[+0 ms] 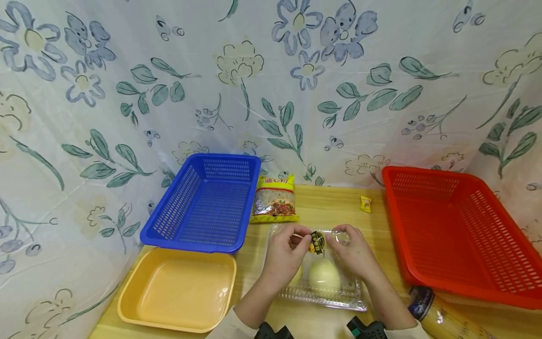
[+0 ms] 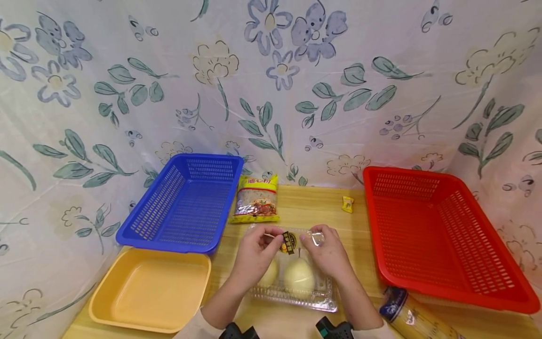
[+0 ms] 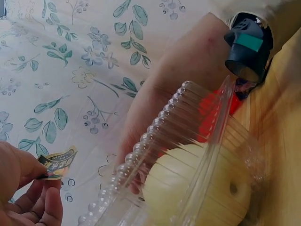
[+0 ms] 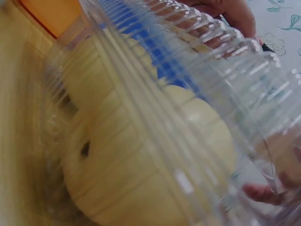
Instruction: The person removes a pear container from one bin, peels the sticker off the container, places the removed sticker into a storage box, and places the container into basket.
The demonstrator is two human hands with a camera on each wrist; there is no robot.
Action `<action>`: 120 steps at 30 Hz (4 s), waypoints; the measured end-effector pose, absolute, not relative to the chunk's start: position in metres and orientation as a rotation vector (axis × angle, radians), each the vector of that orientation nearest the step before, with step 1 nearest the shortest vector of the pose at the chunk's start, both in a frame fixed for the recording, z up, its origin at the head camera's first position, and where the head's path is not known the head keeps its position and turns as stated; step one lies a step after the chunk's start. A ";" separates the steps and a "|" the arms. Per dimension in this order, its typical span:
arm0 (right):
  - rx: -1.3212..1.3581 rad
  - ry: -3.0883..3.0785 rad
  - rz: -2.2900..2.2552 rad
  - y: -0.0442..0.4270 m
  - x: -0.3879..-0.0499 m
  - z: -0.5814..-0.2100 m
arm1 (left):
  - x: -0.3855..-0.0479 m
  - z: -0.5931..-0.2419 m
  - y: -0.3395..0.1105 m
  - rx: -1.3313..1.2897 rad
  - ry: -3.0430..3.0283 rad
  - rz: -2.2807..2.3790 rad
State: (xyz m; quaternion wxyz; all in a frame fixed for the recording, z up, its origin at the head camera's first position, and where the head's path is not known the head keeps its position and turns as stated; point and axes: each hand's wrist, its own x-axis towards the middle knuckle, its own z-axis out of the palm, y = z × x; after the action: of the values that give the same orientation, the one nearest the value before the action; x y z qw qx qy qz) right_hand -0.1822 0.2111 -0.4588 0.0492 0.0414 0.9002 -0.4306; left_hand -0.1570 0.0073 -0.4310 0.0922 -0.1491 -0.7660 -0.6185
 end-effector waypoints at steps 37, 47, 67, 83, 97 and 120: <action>0.122 2.725 -1.309 0.210 -0.180 -0.456 | -0.121 -0.418 -0.048 -0.308 -2.545 -1.946; 0.119 2.730 -1.316 0.212 -0.181 -0.456 | -0.116 -0.413 -0.076 -0.398 -2.682 -1.942; 0.124 2.715 -1.325 0.211 -0.180 -0.458 | -0.127 -0.419 -0.172 -0.816 -2.911 -1.921; 0.133 2.704 -1.330 0.210 -0.179 -0.457 | -0.140 -0.429 -0.235 -0.672 -3.146 -1.742; 0.142 2.702 -1.337 0.210 -0.178 -0.456 | -0.142 -0.441 -0.246 -0.653 -3.263 -1.179; 0.148 2.701 -1.321 0.210 -0.180 -0.458 | -0.128 -0.418 -0.236 -0.551 -3.332 -0.627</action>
State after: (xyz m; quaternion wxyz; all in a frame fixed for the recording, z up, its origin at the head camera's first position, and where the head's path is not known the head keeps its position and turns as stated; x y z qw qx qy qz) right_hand -0.1800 0.2104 -0.4579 0.0654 0.0492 0.8953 -0.4379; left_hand -0.1276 -0.2364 -0.4180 -0.1459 -0.1588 -0.9596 -0.1805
